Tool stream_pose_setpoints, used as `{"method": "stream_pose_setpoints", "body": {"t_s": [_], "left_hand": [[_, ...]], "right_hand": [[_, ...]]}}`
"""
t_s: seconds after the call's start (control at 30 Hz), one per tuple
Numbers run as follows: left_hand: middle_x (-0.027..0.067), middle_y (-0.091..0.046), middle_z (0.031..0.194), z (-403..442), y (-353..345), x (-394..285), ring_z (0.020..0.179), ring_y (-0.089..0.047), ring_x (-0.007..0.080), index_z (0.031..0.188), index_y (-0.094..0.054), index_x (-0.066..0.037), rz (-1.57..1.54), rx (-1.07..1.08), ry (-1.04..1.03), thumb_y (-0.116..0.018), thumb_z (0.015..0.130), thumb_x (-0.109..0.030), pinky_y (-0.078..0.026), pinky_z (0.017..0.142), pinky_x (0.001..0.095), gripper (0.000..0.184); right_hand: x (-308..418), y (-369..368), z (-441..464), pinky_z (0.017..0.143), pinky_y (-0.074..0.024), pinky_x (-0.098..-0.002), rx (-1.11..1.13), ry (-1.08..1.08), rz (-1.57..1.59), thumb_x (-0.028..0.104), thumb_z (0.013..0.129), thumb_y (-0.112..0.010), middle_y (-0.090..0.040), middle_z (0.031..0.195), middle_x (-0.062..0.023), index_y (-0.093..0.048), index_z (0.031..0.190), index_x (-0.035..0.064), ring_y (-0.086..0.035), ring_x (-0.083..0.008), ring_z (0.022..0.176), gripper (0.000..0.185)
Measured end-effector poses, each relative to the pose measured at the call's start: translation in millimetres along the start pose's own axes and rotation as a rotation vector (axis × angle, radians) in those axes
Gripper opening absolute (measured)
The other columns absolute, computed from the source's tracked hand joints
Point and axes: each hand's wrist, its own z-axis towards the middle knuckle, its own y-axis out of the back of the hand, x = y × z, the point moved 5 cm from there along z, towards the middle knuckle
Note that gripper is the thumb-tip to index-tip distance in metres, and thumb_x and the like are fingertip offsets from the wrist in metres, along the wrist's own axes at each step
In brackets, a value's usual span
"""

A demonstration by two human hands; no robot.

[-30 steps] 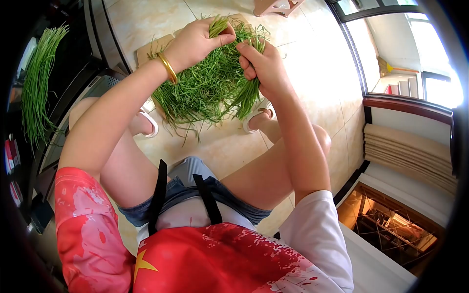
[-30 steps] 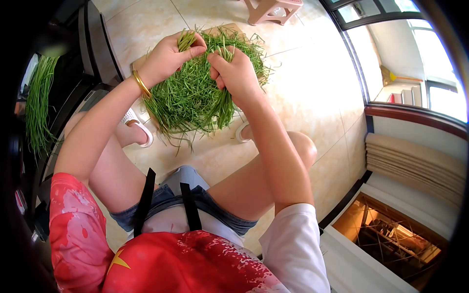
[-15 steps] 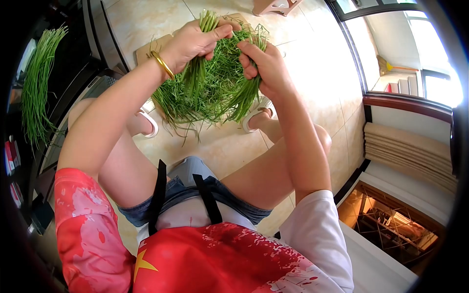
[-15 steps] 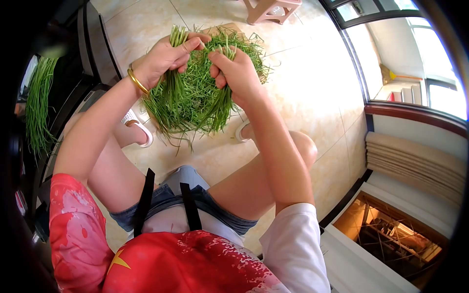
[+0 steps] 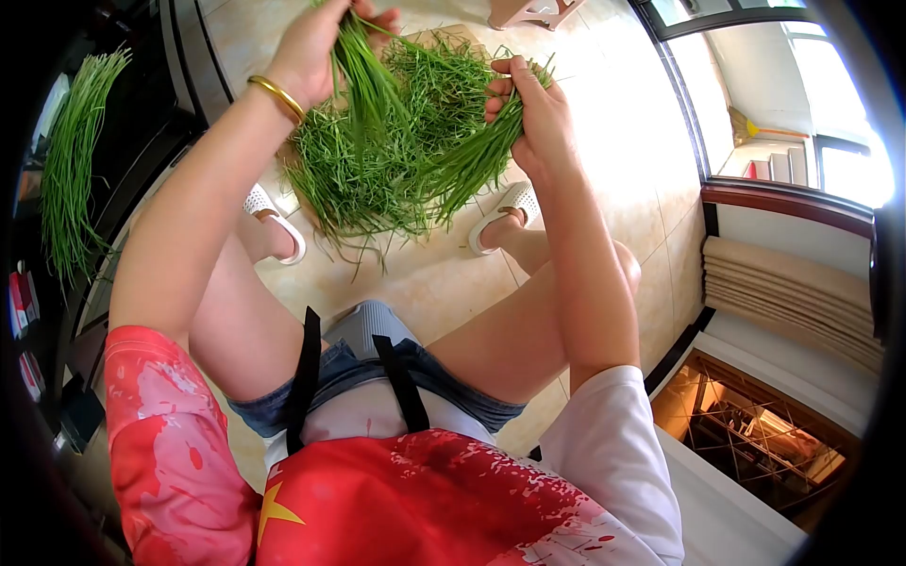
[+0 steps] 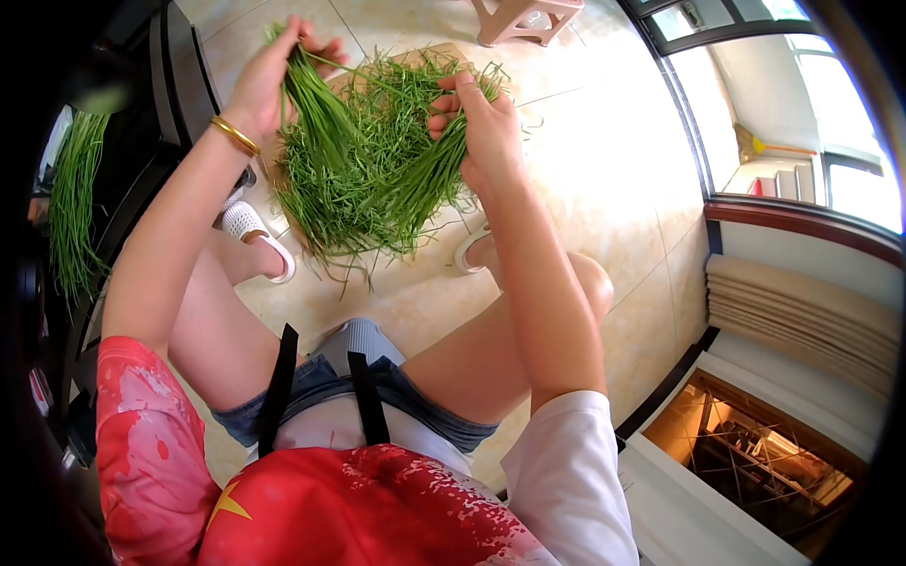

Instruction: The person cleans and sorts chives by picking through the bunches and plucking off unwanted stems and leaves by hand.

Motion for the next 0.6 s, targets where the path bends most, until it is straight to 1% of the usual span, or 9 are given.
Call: {"method": "stream_pose_setpoints", "body": {"t_s": [0.03, 0.07, 0.1, 0.17, 0.2, 0.27, 0.33, 0.4, 0.6], "left_hand": [[0.0027, -0.06, 0.079, -2.3, -7.2, -11.9, 0.089, -0.066, 0.022, 0.092, -0.054, -0.008, -0.03, -0.003, -0.04, -0.051, 0.096, -0.033, -0.056, 0.082, 0.032, 0.025], [-0.0016, -0.053, 0.068, -6.9, -3.1, -25.3, 0.068, -0.062, 0.0134, 0.097, -0.054, -0.007, 0.007, -0.241, -0.105, -0.051, 0.096, -0.033, -0.054, 0.069, 0.0262, 0.026], [-0.0016, -0.053, 0.068, -2.9, 7.5, -33.9, 0.068, -0.062, 0.0134, 0.097, -0.054, -0.007, 0.007, -0.239, -0.105, -0.051, 0.096, -0.033, -0.054, 0.069, 0.0262, 0.026], [-0.0026, -0.058, 0.07, 9.5, 27.2, -55.5, 0.055, -0.051, 0.0083, 0.087, -0.057, -0.012, -0.356, 0.065, -0.177, -0.049, 0.097, -0.032, -0.046, 0.053, 0.024, 0.024], [-0.0026, -0.058, 0.07, 7.6, 23.7, -58.1, 0.055, -0.051, 0.0083, 0.087, -0.057, -0.012, -0.355, 0.066, -0.178, -0.049, 0.097, -0.032, -0.046, 0.053, 0.024, 0.024], [-0.0062, -0.043, 0.062, 0.3, 11.1, -50.0, 0.051, -0.044, 0.0055, 0.106, -0.053, -0.006, 0.008, 0.175, 0.0, -0.053, 0.095, -0.033, -0.042, 0.054, 0.0202, 0.029], [-0.0087, -0.035, 0.059, -22.7, -21.6, -11.5, 0.047, -0.027, 0.0028, 0.111, -0.054, -0.005, 0.22, 0.042, 0.13, -0.057, 0.093, -0.031, -0.03, 0.047, 0.0196, 0.032], [-0.0072, -0.036, 0.053, -46.0, -57.7, 13.7, 0.045, -0.034, 0.0032, 0.095, -0.06, -0.004, 0.412, 0.131, 0.237, -0.063, 0.089, -0.034, -0.031, 0.043, 0.0194, 0.031], [-0.0028, -0.052, 0.059, -61.8, -86.5, 38.0, 0.045, -0.04, 0.0039, 0.092, -0.064, -0.006, 0.589, 0.312, 0.179, -0.066, 0.087, -0.034, -0.032, 0.042, 0.02, 0.029]], "right_hand": [[0.2, 0.3, 0.4, 0.059, -0.0511, -0.03, -0.012, 0.008, 0.014, 0.027, 0.096, -0.051, -0.058, 0.079, -0.0082, -0.055, 0.102, -0.0005, -0.058, -0.0157, 0.065, 0.028], [0.2, -0.4, 1.0, 0.059, -0.0511, -0.03, -0.013, 0.009, 0.015, 0.027, 0.096, -0.051, -0.058, 0.079, -0.0082, -0.055, 0.102, -0.0005, -0.058, -0.0157, 0.065, 0.028], [0.6, -1.1, 1.3, 0.058, -0.0506, -0.0297, -0.025, 0.017, 0.04, 0.027, 0.097, -0.05, -0.057, 0.078, -0.008, -0.056, 0.103, -0.0002, -0.057, -0.0153, 0.064, 0.029], [3.9, -0.5, -0.4, 0.058, -0.0501, -0.0294, -0.037, 0.027, 0.065, 0.028, 0.097, -0.049, -0.057, 0.077, -0.0078, -0.056, 0.104, 0.0001, -0.057, -0.0149, 0.064, 0.029], [5.3, -2.4, -2.5, 0.057, -0.0482, -0.0286, 0.022, -0.001, 0.061, 0.029, 0.098, -0.047, -0.057, 0.076, -0.0074, -0.056, 0.108, 0.0003, -0.055, -0.0143, 0.062, 0.032], [6.3, -5.0, -5.6, 0.055, -0.0463, -0.0278, 0.084, -0.028, 0.056, 0.03, 0.099, -0.045, -0.056, 0.074, -0.007, -0.055, 0.112, 0.0005, -0.053, -0.0137, 0.061, 0.034], [4.0, -14.4, -9.5, 0.05, -0.0379, -0.0238, 0.27, -0.074, 0.113, 0.035, 0.1, -0.041, -0.055, 0.071, -0.0039, -0.049, 0.127, 0.0001, -0.045, -0.009, 0.054, 0.044], [2.6, -21.8, -13.0, 0.05, -0.0358, -0.0235, 0.272, -0.077, 0.07, 0.036, 0.1, -0.04, -0.054, 0.07, -0.0039, -0.049, 0.127, 0.0002, -0.043, -0.0087, 0.053, 0.045], [-11.0, -43.5, -18.7, 0.051, -0.0362, -0.0245, 0.305, -0.083, -0.094, 0.038, 0.1, -0.041, -0.053, 0.069, -0.0059, -0.05, 0.125, -0.0005, -0.043, -0.01, 0.053, 0.047]]}}
